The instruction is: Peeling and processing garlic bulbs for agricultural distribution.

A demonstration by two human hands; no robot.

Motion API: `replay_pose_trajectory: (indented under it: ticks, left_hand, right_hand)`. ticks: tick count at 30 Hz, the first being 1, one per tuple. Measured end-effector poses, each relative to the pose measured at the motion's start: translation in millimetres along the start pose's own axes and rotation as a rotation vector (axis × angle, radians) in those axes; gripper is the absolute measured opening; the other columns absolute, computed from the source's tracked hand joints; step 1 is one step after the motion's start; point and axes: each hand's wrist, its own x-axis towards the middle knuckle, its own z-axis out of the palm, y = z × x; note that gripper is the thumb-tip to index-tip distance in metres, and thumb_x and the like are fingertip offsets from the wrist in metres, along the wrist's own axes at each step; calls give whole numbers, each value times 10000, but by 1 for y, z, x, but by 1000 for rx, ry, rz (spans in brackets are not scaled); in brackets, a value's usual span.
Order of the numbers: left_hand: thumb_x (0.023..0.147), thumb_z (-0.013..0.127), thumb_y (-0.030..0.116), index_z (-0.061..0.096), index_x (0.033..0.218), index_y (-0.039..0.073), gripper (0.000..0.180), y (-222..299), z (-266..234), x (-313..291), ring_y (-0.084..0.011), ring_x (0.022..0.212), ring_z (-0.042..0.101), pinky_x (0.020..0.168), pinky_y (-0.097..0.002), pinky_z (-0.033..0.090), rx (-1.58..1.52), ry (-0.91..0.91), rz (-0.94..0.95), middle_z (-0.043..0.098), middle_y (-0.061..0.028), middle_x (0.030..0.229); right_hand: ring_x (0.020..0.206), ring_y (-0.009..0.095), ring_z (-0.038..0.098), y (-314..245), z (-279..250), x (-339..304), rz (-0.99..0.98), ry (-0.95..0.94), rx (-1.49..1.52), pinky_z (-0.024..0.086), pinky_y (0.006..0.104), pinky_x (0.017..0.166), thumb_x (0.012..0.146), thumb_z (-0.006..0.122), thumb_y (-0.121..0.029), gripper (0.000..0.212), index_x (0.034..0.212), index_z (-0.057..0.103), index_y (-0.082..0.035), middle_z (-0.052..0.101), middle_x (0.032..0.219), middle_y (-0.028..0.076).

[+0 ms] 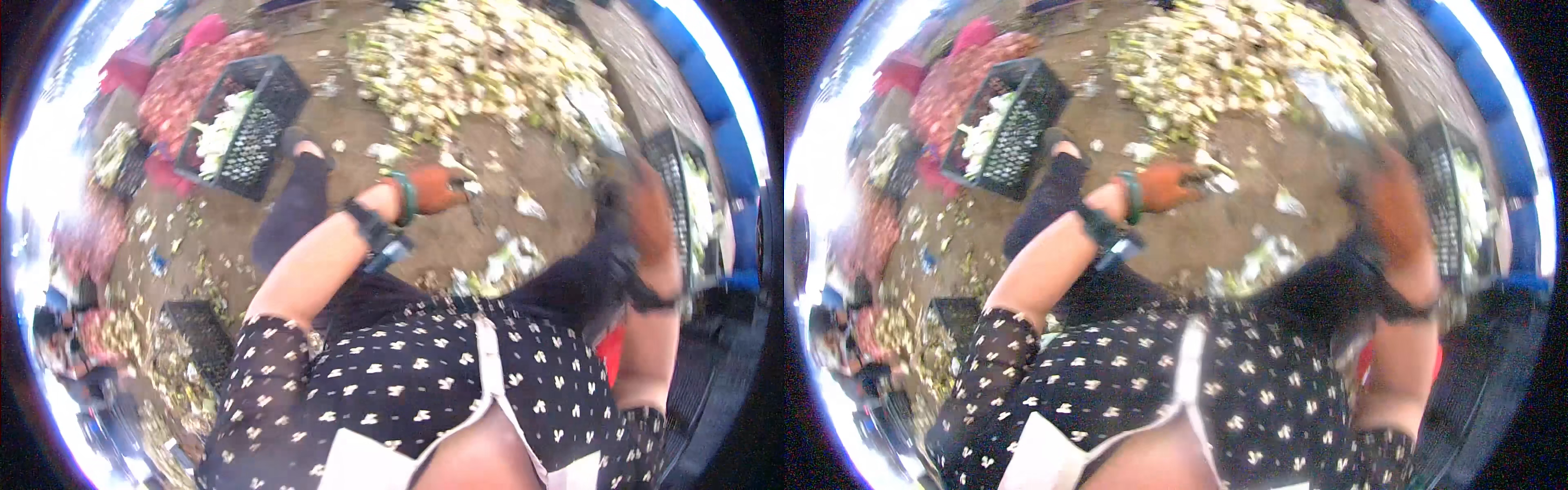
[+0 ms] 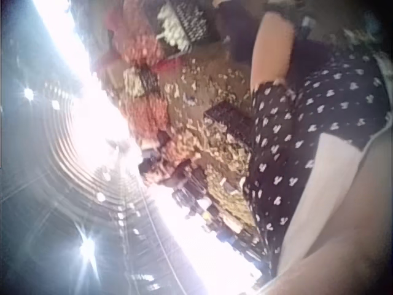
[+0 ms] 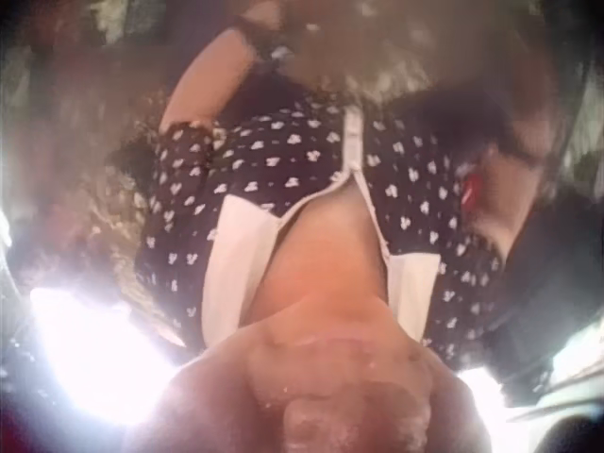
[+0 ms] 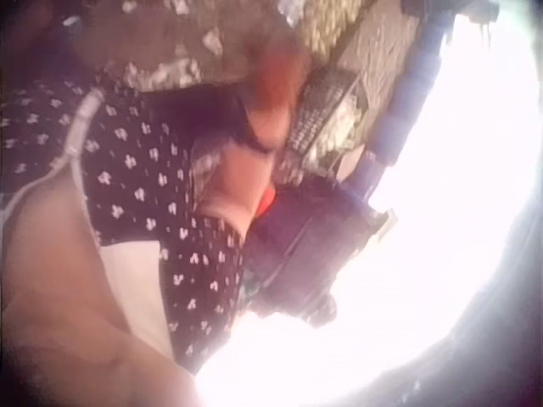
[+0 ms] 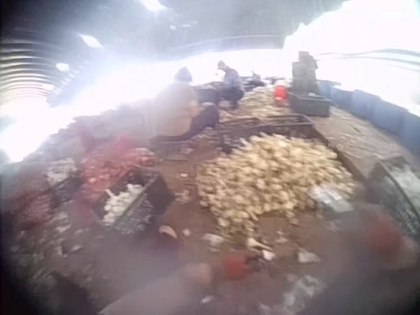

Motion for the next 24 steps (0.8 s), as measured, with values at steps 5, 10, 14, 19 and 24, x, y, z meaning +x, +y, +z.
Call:
replay_pose_trajectory:
  ticks: [5, 10, 14, 19, 24]
  left_hand:
    - [768, 526, 244, 632, 994, 36, 325, -129, 67, 84, -334, 963, 577, 849, -424, 439, 597, -431, -260, 592, -177, 1068]
    - [812, 535, 264, 345, 1338, 159, 569, -179, 101, 175, -350, 1217, 355, 952, -459, 369, 387, -170, -496, 374, -163, 1329]
    - [805, 551, 236, 355, 1334, 151, 571, -192, 98, 187, -349, 1115, 472, 942, -462, 374, 316, -297, -512, 472, -162, 1245]
    - [805, 554, 256, 351, 1328, 114, 579, -198, 111, 191, -342, 1100, 482, 904, -445, 416, 212, -171, -608, 450, -163, 1272]
    - [810, 526, 274, 533, 1142, 101, 374, -159, 78, 130, -311, 1013, 535, 845, -426, 436, -171, 30, -722, 530, -152, 1145]
  right_hand:
    - [1011, 226, 524, 104, -80, -49, 59, 341, -131, 422, 312, 862, 860, 425, -75, 352, 1194, 459, 29, 535, 1129, 145]
    - [638, 81, 395, 191, -89, -77, 528, 456, 444, 351, 235, 570, 910, 431, -252, 340, 1181, 529, -73, 381, 721, -26]
    - [843, 219, 521, 169, -68, -64, 191, 245, -487, 417, 321, 734, 854, 507, -243, 348, 1126, 531, -28, 544, 881, 101]
    - [834, 322, 534, 120, -38, 6, -56, 112, -476, 435, 381, 724, 780, 561, -154, 304, 1039, 555, 5, 569, 889, 168]
    - [843, 315, 537, 94, 72, 86, -180, -83, -37, 436, 379, 730, 784, 557, -160, 304, 1043, 555, 1, 573, 901, 163]
